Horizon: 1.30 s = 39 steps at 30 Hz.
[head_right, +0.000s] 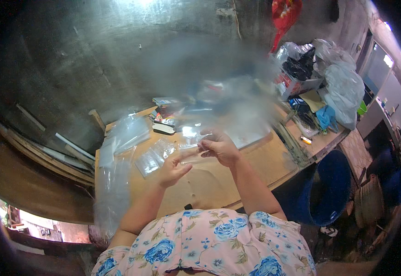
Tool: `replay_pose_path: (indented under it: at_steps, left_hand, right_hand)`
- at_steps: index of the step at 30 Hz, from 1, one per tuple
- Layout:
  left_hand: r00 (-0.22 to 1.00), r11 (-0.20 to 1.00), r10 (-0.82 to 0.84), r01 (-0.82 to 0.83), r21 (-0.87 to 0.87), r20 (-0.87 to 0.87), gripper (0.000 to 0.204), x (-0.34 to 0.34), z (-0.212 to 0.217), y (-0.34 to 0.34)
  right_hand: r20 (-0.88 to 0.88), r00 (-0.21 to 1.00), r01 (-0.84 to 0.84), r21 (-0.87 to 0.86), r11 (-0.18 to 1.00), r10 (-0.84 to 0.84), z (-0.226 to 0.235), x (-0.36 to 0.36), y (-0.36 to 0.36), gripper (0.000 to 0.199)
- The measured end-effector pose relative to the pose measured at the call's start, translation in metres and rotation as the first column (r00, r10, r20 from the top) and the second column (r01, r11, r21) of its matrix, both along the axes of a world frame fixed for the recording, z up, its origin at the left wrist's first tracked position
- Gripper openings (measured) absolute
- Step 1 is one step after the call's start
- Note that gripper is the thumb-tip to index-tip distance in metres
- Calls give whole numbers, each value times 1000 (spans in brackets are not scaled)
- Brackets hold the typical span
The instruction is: The person stands at a cluttered workbench and repeatedly picks up clear plastic bags, folds them, and places them into a growing stack. The person also handles a small white packet and a red pen, moving them aside before continuing to fold and stack the plastic bags.
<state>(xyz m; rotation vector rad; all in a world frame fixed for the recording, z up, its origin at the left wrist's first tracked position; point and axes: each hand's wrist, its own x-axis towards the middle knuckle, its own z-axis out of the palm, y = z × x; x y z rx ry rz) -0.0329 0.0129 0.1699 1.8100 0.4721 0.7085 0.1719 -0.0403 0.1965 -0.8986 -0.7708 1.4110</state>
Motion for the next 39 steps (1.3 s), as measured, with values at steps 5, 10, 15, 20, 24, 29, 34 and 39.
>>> replay_pose_path:
  at_steps: [5,10,15,20,24,29,34,39]
  left_hand:
    - [950,941,302,-311,-133,-80,13,-6,-8,-10]
    - [744,721,667,-654,228,26,17,-6,-24,-20]
    - [788,737,614,-559,380,-33,30,-8,-49,-25]
    - [705,697,708,-708,110,52,41,-21,-57,-21]
    - [621,567,773,-768,298,130,42,-34,-60,-15]
    - [577,568,810,-816,108,100,37,-11,-61,-29]
    - [802,741,593,-577,-344,-71,24,-13,-100,-38]
    - [832,600,527,-510,-616,-175,17,-26,-105,-28]
  right_hand:
    - [238,916,273,222,936,-324,-26,-19,24,26]
    - [617,323,355,624,696,-718,-58,-85,-2,39]
    - [628,721,203,212,956,-292,-80,-96,-6,24]
    - [242,850,492,-53,869,-467,-99,-62,4,13]
    - [135,833,552,-278,786,-537,-93,-58,-3,12]
    - [47,882,464,-266,845,-469,-111,-91,-2,20]
    - [-52,802,537,-373,757,-595,-104,-92,2,20]
    - [135,757,645,-312,698,-639,-125,-72,4,18]
